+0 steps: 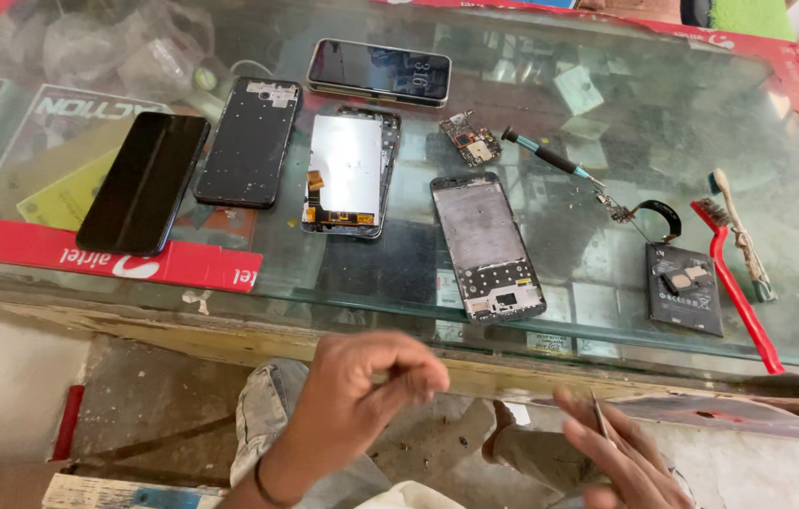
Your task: The person cleans the interior of a disassembled smartphone with a brush, then uses a screwdriver to remove screws and lift the motherboard from the chassis. The motherboard is held and further manipulated with the screwdriver.
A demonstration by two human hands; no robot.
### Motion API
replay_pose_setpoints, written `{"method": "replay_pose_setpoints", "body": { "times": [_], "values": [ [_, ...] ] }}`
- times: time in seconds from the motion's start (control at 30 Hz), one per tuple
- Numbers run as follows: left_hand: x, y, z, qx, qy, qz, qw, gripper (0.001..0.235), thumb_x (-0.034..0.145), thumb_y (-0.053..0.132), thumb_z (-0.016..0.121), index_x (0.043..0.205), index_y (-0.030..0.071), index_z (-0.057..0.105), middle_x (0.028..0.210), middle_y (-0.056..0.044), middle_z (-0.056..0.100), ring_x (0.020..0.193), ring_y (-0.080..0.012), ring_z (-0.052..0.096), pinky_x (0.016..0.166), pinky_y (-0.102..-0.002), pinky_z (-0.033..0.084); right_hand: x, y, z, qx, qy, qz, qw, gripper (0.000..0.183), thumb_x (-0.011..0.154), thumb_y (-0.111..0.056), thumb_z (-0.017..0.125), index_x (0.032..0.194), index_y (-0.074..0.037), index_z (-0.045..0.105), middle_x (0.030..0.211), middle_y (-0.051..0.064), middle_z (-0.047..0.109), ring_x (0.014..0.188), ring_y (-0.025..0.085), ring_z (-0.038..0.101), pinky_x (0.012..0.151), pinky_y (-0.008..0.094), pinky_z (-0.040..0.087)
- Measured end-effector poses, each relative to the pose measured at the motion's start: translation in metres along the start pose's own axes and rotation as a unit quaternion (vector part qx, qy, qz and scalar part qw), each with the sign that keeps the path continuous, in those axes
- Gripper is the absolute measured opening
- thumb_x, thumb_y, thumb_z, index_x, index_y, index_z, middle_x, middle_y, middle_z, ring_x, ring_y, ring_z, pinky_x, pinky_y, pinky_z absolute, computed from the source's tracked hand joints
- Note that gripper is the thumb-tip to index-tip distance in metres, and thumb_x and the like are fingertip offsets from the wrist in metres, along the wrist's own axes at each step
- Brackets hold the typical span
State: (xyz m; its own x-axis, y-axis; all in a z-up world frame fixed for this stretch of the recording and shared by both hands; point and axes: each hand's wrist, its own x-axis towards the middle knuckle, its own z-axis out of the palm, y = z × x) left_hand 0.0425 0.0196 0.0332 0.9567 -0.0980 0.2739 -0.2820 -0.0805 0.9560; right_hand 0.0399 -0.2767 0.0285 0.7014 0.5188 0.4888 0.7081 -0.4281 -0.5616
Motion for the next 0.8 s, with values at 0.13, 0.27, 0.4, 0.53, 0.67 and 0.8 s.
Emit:
{"method": "replay_pose_setpoints", "body": {
  "times": [0.13,0.27,0.4,0.53,0.67,0.8],
  "values": [
    [0.096,0.0,-0.013,0.288,0.042,0.159,0.943,0.028,0.099,0.032,0.072,0.089,0.005,0.072,0.082,-0.006,0.072,0.069,-0.0199,0.069,0.065,-0.035,0.055,0.056,-0.023,0.028,-0.125,0.084,0.02,0.988,0.037,0.079,-0.014,0.079,0.115,-0.006,0.069,0.13,0.011,0.07,0.137,0.033,0.057,0.114,0.048,0.044],
    [0.214,-0.018,-0.007,0.494,0.042,0.189,0.848,0.042,0.09,0.03,0.076,0.11,-0.005,0.065,0.103,-0.021,0.071,0.101,-0.0334,0.067,0.094,-0.043,0.051,0.086,0.0,0.039,-0.145,0.066,0.02,0.987,0.038,0.077,-0.011,0.08,0.113,-0.006,0.071,0.125,0.011,0.072,0.132,0.03,0.058,0.113,0.049,0.041],
    [0.264,-0.048,0.001,0.564,-0.12,0.03,0.816,0.049,0.087,0.039,0.076,0.112,-0.001,0.062,0.109,-0.024,0.07,0.11,-0.0371,0.065,0.108,-0.046,0.046,0.09,0.013,0.042,-0.134,0.081,0.023,0.987,0.027,0.083,-0.009,0.079,0.109,-0.012,0.074,0.123,0.004,0.075,0.129,0.024,0.065,0.115,0.046,0.044],
    [0.273,-0.066,0.007,0.564,-0.005,0.067,0.823,0.04,0.07,0.018,0.073,0.106,0.003,0.064,0.11,-0.025,0.066,0.106,-0.043,0.061,0.091,-0.05,0.05,0.091,0.008,0.044,-0.124,0.096,0.025,0.987,0.021,0.084,-0.01,0.079,0.104,-0.014,0.075,0.118,0.001,0.077,0.125,0.023,0.068,0.115,0.045,0.045],
    [0.27,-0.063,0.003,0.491,0.053,0.097,0.864,0.039,0.065,0.003,0.071,0.103,0.004,0.066,0.11,-0.024,0.065,0.088,-0.04,0.068,0.076,-0.047,0.055,0.097,0.006,0.047,-0.133,0.096,0.037,0.986,0.02,0.082,-0.01,0.08,0.102,-0.014,0.076,0.115,0.001,0.077,0.122,0.022,0.067,0.111,0.045,0.046],
    [0.252,-0.038,-0.003,0.386,0.109,0.174,0.9,0.025,0.069,-0.006,0.073,0.089,0.009,0.072,0.084,-0.009,0.075,0.078,-0.0277,0.073,0.067,-0.038,0.057,0.095,0.013,0.051,-0.155,0.105,0.035,0.982,0.022,0.08,-0.015,0.082,0.101,-0.016,0.077,0.114,0.001,0.077,0.122,0.021,0.068,0.111,0.045,0.046]
  ]
}}
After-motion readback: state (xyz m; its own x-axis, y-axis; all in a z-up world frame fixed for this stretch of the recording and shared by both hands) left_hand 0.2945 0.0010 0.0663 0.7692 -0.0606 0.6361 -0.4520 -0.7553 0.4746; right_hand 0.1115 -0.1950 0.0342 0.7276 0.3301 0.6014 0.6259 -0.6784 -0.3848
